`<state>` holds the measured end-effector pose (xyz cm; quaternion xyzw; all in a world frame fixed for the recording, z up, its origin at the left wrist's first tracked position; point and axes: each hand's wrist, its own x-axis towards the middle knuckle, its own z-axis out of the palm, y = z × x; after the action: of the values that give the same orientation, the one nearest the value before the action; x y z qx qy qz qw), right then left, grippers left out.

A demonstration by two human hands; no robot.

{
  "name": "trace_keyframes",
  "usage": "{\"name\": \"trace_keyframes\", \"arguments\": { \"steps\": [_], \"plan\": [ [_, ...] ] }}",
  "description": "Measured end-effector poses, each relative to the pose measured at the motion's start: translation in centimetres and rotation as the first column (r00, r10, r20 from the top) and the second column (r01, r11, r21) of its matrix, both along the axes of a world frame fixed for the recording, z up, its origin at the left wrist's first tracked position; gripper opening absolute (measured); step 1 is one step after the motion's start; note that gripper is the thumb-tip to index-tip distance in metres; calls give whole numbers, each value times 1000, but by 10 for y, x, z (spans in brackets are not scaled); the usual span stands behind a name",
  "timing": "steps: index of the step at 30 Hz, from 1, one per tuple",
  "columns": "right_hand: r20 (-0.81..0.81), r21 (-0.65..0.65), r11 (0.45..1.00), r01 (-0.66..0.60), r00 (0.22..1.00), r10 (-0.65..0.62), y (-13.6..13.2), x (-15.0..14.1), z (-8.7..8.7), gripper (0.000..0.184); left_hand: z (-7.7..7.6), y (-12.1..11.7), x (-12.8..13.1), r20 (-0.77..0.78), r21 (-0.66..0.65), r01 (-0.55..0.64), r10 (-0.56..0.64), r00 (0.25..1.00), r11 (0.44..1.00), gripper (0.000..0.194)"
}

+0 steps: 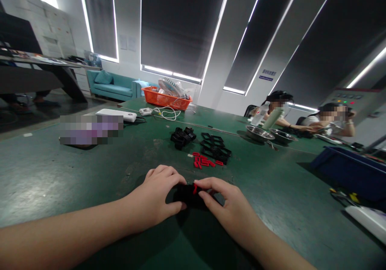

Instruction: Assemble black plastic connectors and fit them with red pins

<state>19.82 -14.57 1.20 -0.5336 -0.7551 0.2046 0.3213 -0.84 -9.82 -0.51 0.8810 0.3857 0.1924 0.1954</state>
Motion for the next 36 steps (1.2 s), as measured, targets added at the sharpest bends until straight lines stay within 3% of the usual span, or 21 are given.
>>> {"name": "trace_keyframes", "arguments": {
  "steps": [36],
  "plan": [
    [127, -44, 999, 15, 992, -9, -5, 8, 14, 28, -4, 2, -3, -28, 38, 27, -26, 999, 999, 40]
  ]
}}
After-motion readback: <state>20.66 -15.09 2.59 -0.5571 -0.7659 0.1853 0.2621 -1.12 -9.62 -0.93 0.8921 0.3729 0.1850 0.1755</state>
